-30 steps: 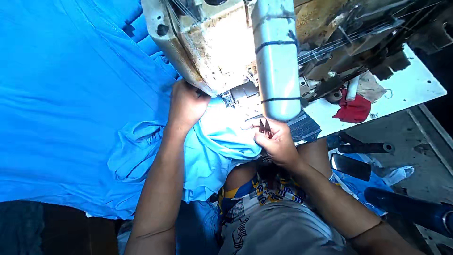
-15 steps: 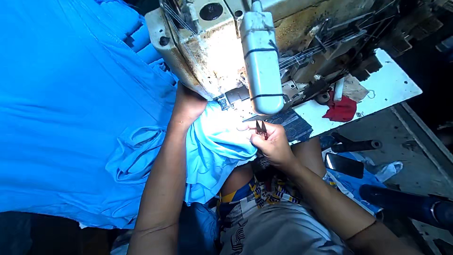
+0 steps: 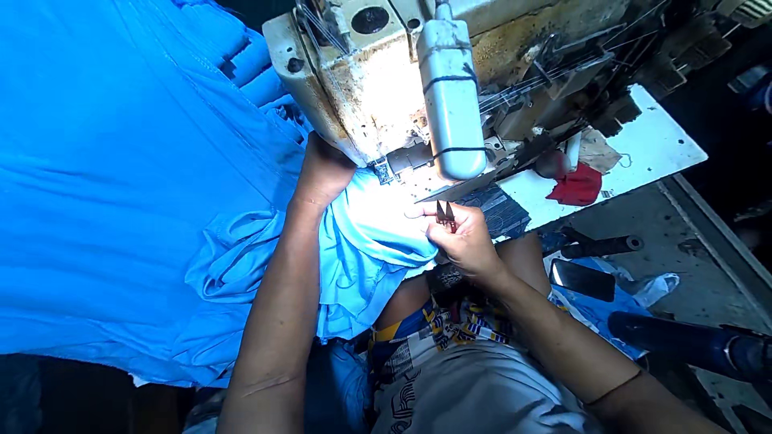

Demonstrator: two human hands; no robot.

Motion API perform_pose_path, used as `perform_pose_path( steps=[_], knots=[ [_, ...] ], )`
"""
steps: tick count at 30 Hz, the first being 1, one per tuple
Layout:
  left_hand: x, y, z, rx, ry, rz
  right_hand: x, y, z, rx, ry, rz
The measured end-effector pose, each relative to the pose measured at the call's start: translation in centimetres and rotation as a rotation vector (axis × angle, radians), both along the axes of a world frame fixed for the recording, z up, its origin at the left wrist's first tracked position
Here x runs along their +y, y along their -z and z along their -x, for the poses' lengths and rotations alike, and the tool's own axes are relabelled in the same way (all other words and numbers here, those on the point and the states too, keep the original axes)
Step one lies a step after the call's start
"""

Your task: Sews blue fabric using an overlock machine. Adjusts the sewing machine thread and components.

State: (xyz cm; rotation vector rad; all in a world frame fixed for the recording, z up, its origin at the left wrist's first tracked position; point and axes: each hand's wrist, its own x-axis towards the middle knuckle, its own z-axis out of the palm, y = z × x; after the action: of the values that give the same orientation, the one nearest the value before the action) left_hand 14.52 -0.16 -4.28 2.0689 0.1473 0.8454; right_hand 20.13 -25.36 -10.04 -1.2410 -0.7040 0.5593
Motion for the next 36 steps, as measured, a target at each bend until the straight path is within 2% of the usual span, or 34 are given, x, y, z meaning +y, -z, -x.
perform_pose_path(
  steps=[8, 14, 25, 28, 30, 32, 34, 36],
  knots=[
    [0.7, 0.2, -0.3, 0.008, 0.002, -0.066, 0.2, -0.1, -0.1, -0.042, 0.002, 0.006],
    [0.4, 0.7, -0.1, 0.153, -0.223, -0.275, 0.1, -0.2, -0.1, -0.083, 0.002, 0.003],
    [0.2, 0.9, -0.2, 0.189, -0.318, -0.396, 0.2, 0.0, -0.1, -0.093, -0.001, -0.004],
    [-1.8, -0.6, 1.3, 0.255, -0.456, -0.434, 0.0, -0.3, -0.3, -0.123, -0.019, -0.013],
    [-5.2, -1.6, 3.9, 0.195, -0.530, -0.425, 0.0, -0.6, -0.5, -0.137, -0.033, -0.036],
    [-9.1, -1.0, 7.4, 0.110, -0.365, -0.427, 0.0, -1.1, -0.7, -0.122, -0.061, -0.047],
    [-12.1, 0.8, 9.8, 0.220, -0.157, -0.504, -0.1, -1.6, -1.0, -0.097, -0.098, -0.049],
    [-13.9, 2.4, 11.3, 0.358, -0.116, -0.687, -0.2, -1.9, -1.2, -0.089, -0.134, -0.042]
  ],
)
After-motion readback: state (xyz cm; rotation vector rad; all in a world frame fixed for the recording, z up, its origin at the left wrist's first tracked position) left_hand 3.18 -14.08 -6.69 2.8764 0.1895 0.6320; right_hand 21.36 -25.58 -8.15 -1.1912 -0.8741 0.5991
